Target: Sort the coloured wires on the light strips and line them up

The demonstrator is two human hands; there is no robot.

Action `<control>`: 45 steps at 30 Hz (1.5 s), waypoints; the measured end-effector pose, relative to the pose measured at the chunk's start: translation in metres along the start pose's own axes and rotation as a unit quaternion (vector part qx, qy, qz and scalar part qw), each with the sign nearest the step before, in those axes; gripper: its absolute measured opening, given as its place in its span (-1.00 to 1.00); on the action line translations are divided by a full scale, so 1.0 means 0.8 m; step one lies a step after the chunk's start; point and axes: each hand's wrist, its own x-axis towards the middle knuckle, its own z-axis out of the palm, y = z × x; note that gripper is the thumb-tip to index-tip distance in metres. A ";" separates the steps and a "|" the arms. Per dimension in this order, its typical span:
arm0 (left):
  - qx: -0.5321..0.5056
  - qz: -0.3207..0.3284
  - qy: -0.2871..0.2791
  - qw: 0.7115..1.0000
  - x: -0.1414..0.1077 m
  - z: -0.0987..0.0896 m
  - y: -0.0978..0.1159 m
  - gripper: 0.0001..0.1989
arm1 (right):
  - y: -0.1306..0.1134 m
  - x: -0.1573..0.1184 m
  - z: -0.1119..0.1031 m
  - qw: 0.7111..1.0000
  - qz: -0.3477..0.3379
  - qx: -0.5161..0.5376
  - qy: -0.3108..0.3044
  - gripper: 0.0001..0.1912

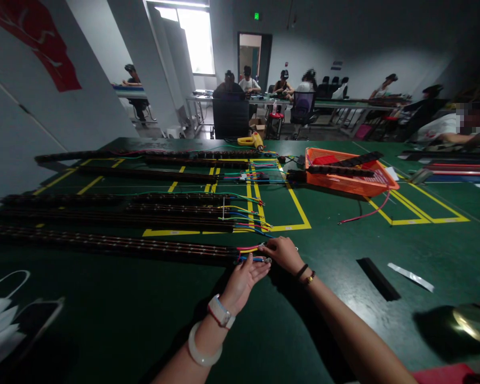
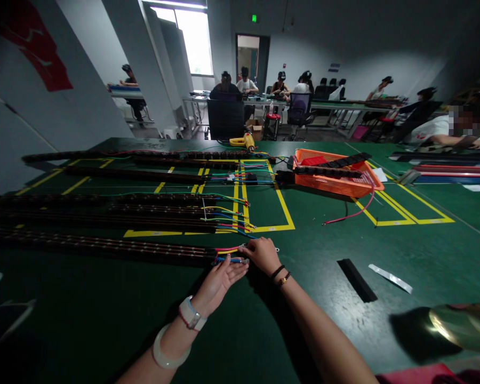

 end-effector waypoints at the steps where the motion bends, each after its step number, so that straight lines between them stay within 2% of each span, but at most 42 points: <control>1: -0.004 0.000 0.000 1.000 -0.001 0.000 0.000 -0.72 | 0.000 0.000 0.003 1.000 0.001 -0.005 0.001 -0.54; 6: -0.008 -0.010 -0.020 1.000 0.000 -0.004 -0.001 -0.68 | 0.004 -0.012 -0.001 0.998 0.008 0.054 -0.014 -0.59; 10: -0.008 -0.020 -0.027 0.999 0.004 -0.010 -0.003 -0.67 | 0.002 -0.034 -0.016 0.993 0.054 0.109 -0.001 -0.51; 12: -0.009 -0.025 -0.034 0.999 0.005 -0.012 -0.004 -0.67 | -0.003 -0.044 -0.019 0.991 0.070 0.115 0.010 -0.48; 15: -0.010 -0.018 -0.057 0.998 0.005 -0.012 -0.005 -0.68 | -0.014 -0.054 -0.017 0.994 0.055 0.095 0.002 -0.49; 18: -0.013 -0.011 -0.060 0.998 0.004 -0.010 -0.003 -0.67 | -0.022 -0.055 -0.011 0.995 0.040 0.095 -0.011 -0.53; 23: 0.003 -0.033 -0.070 0.997 -0.002 -0.006 0.002 -0.55 | -0.021 -0.047 -0.004 0.988 0.065 0.137 -0.008 -0.60; 27: 0.071 -0.100 -0.078 0.989 -0.010 -0.005 0.005 -0.49 | -0.017 -0.043 0.006 0.995 0.071 0.074 0.009 -0.57; 32: 0.133 -0.105 -0.107 0.980 -0.016 -0.004 0.006 -0.60 | -0.017 -0.045 0.014 0.998 0.059 -0.020 0.030 -0.59; 35: 0.151 -0.103 -0.122 0.975 -0.017 -0.002 0.007 -0.68 | -0.013 -0.040 0.003 0.998 0.035 -0.030 0.050 -0.62; 39: 0.177 -0.108 -0.144 0.968 -0.018 -0.001 0.008 -0.67 | -0.007 -0.024 -0.022 0.993 -0.057 -0.005 0.100 -0.58; 41: 0.178 -0.105 -0.144 0.968 -0.017 -0.001 0.007 -0.68 | -0.008 -0.014 -0.030 0.990 -0.116 0.001 0.075 -0.52; 45: 0.150 -0.099 -0.154 0.972 -0.015 -0.005 0.006 -0.69 | -0.013 0.009 -0.027 0.980 -0.193 0.003 -0.053 -0.49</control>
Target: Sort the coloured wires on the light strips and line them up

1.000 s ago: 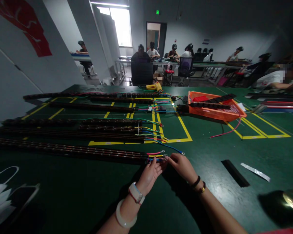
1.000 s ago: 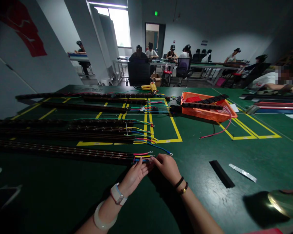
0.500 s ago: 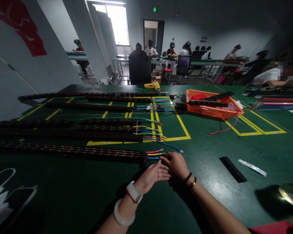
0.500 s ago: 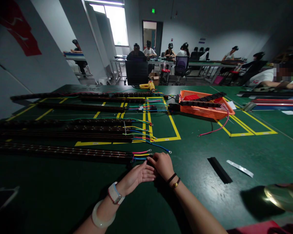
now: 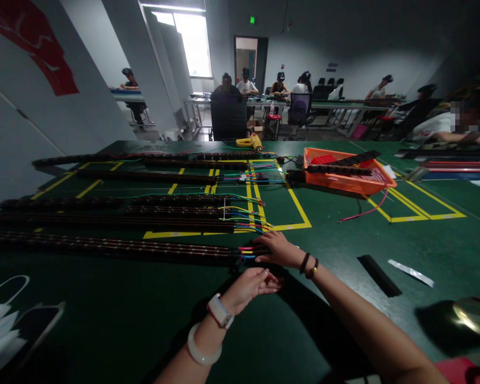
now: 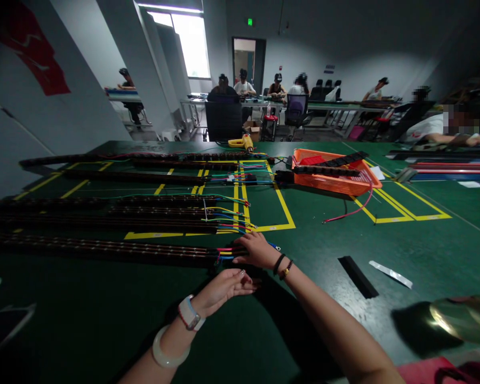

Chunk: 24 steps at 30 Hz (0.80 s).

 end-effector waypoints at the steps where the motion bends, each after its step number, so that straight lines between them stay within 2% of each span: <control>1: -0.015 0.005 -0.003 1.000 0.001 -0.001 -0.001 -0.69 | 0.002 0.006 0.002 1.000 -0.010 0.005 -0.024 -0.52; 5: -0.091 0.017 0.009 0.996 0.005 -0.009 -0.002 -0.74 | 0.008 0.023 0.008 0.997 -0.032 0.027 -0.070 -0.77; 7: -0.133 0.017 0.018 0.991 0.007 -0.012 -0.002 -0.76 | 0.005 0.027 0.006 0.996 -0.043 0.028 -0.075 -0.82; 9: -0.175 0.027 0.039 0.983 0.010 -0.012 0.000 -0.77 | -0.003 0.025 0.004 0.997 -0.046 -0.010 -0.062 -0.82; 13: -0.222 0.076 0.103 0.967 0.014 -0.009 0.003 -0.75 | -0.022 0.011 0.005 0.992 -0.043 -0.119 0.003 -0.80; 17: -0.249 0.111 0.112 0.955 0.018 -0.005 0.000 -0.79 | -0.037 -0.004 0.018 0.977 -0.076 -0.198 0.033 -0.78; 20: -0.259 0.111 0.139 0.949 0.023 -0.006 -0.005 -0.83 | -0.048 -0.010 0.031 0.966 -0.087 -0.240 0.040 -0.81; 24: -0.271 0.105 0.169 0.942 0.028 -0.006 -0.010 -0.87 | -0.061 -0.019 0.049 0.961 -0.060 -0.263 0.054 -0.81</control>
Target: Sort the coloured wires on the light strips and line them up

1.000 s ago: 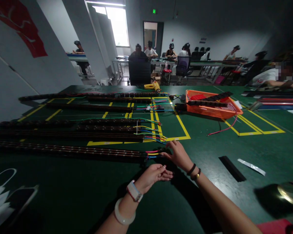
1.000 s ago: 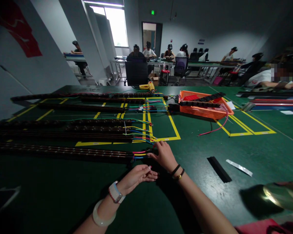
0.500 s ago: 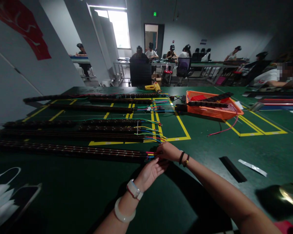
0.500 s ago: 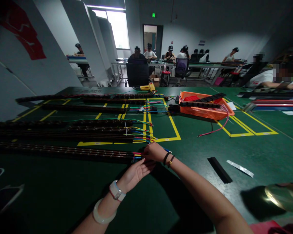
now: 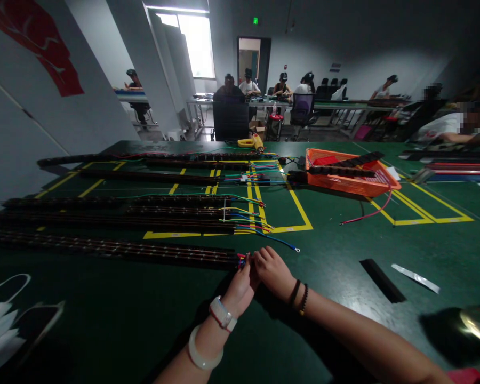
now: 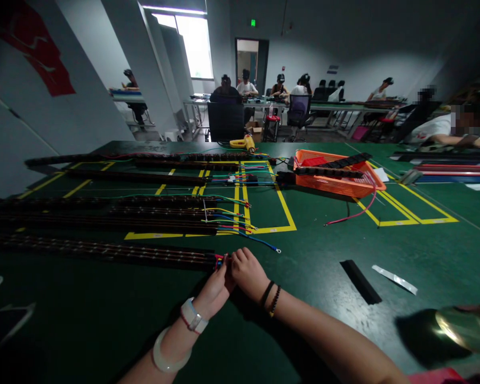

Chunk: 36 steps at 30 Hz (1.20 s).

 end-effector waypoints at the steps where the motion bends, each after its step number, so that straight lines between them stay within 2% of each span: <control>1: -0.001 0.002 0.006 1.000 0.000 0.000 -0.001 -0.87 | -0.004 -0.004 0.003 1.000 0.008 -0.002 0.009 -0.78; 5: 0.006 0.007 -0.006 1.000 0.001 0.001 -0.002 -0.83 | -0.013 -0.024 0.015 0.997 0.057 0.008 0.047 -0.52; 8: 0.020 0.007 -0.039 0.999 0.002 0.001 -0.002 -0.78 | -0.011 -0.032 0.015 0.994 0.092 0.053 0.040 -0.44; 12: 0.028 0.004 -0.050 0.998 0.003 0.001 -0.003 -0.76 | 0.002 -0.030 0.001 0.984 0.103 0.144 0.024 -0.50; 17: 0.036 0.008 -0.057 0.998 -0.003 0.003 0.000 -0.72 | 0.032 -0.029 -0.015 0.961 0.080 0.264 0.034 -0.64; 22: 0.074 -0.017 -0.058 0.995 -0.010 0.009 0.006 -0.59 | 0.052 -0.030 -0.016 0.971 0.092 0.217 0.028 -0.69; 28: 0.070 -0.026 -0.054 0.996 -0.007 0.007 0.006 -0.59 | 0.056 -0.022 -0.012 0.978 0.080 0.193 -0.008 -0.75; 31: 0.079 -0.030 -0.061 0.995 -0.006 0.004 0.005 -0.56 | 0.064 -0.016 -0.011 0.953 0.093 0.287 -0.008 -0.75; 36: 0.083 -0.017 -0.044 0.995 -0.008 0.003 0.005 -0.63 | 0.083 -0.002 0.003 0.881 0.158 0.443 -0.046 -0.69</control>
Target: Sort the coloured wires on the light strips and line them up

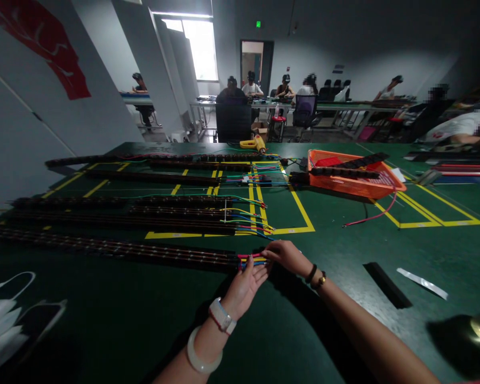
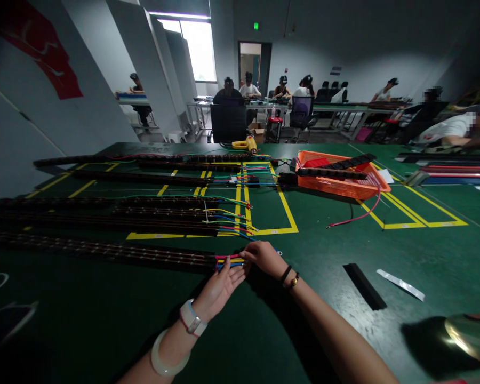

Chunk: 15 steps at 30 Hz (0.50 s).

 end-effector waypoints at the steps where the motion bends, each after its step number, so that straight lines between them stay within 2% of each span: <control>1: 0.000 0.004 0.003 1.000 -0.001 0.001 0.001 -0.64 | 0.004 0.005 0.000 1.000 0.015 0.017 -0.004 -0.68; 5: 0.004 0.009 0.006 1.000 -0.006 0.006 0.004 -0.68 | 0.019 0.026 0.007 0.998 0.047 0.052 0.000 -0.61; 9: 0.009 0.006 0.006 1.000 -0.010 0.010 0.008 -0.68 | 0.027 0.033 0.011 0.999 0.031 0.034 0.001 -0.59; 12: 0.013 0.003 0.004 1.000 -0.009 0.009 0.007 -0.64 | 0.026 0.021 0.012 0.999 0.014 0.028 0.026 -0.61; 15: 0.012 0.001 0.005 1.000 -0.004 0.003 0.005 -0.63 | 0.021 -0.002 0.013 0.997 0.024 0.039 0.064 -0.60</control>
